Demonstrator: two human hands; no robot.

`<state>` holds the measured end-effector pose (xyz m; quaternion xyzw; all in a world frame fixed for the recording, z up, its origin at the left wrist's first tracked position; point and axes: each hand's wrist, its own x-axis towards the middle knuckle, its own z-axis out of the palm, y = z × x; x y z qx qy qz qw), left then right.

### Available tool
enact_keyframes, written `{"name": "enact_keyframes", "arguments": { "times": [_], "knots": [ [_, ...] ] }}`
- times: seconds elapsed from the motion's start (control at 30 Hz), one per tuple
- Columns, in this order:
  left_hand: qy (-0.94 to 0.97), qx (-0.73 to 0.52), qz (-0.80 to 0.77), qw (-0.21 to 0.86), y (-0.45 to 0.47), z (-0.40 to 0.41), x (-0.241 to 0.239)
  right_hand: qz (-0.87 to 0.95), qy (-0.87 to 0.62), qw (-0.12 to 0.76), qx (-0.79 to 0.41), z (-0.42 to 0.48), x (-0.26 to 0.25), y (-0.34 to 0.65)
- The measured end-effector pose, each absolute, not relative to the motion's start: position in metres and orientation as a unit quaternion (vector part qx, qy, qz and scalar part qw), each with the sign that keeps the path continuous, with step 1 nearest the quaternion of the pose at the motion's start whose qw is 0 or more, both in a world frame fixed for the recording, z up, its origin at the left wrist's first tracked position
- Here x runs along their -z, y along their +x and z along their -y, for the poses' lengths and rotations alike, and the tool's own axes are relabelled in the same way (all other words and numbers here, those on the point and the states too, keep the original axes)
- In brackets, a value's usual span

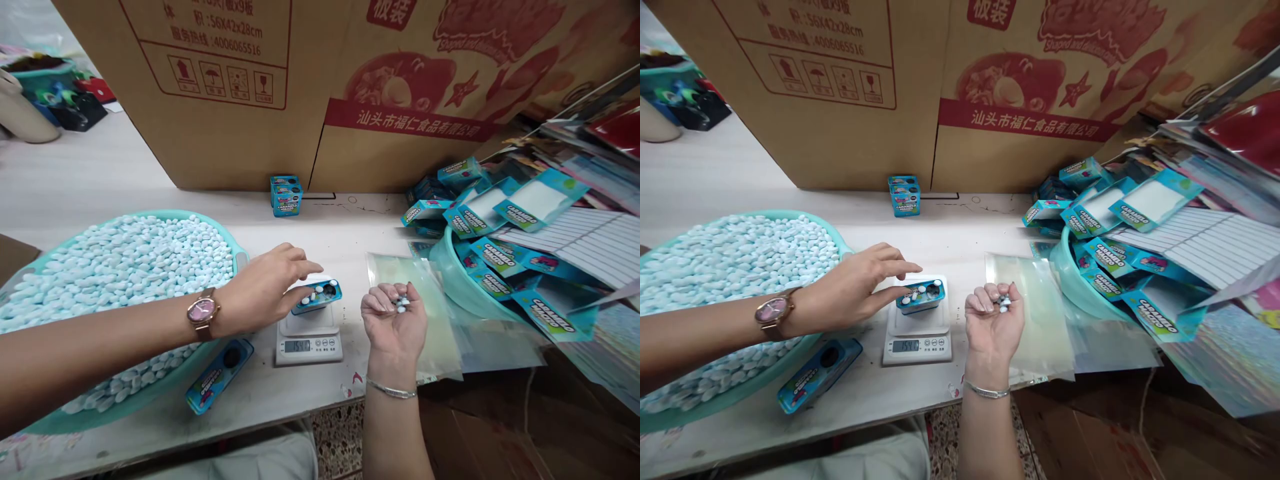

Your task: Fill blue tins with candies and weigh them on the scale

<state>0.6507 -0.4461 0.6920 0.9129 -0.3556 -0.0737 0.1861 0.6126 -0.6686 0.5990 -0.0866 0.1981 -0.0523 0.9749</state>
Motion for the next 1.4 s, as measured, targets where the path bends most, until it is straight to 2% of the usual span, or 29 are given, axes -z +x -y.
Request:
{"name": "enact_keyframes", "arguments": {
  "times": [0.33,0.5,0.73,0.93,1.1,1.4],
  "knots": [
    [0.9,0.093,0.398,0.154,0.652,0.456,-0.696,-0.205,-0.068,0.974,0.062,0.67,-0.595,0.614],
    [0.898,0.108,0.41,0.118,0.657,0.466,-0.686,-0.217,-0.049,0.973,0.056,0.662,-0.591,0.619],
    [0.899,0.094,0.41,0.121,0.666,0.487,-0.674,-0.237,-0.02,0.971,0.021,0.644,-0.59,0.623],
    [0.894,0.117,0.414,0.127,0.67,0.482,-0.692,-0.23,-0.019,0.973,0.007,0.639,-0.586,0.623],
    [0.896,0.152,0.409,0.082,0.67,0.463,-0.71,-0.234,-0.001,0.972,0.002,0.64,-0.583,0.623],
    [0.882,0.096,0.447,0.115,0.667,0.481,-0.682,-0.222,-0.034,0.974,0.008,0.631,-0.593,0.625]
  ]
}}
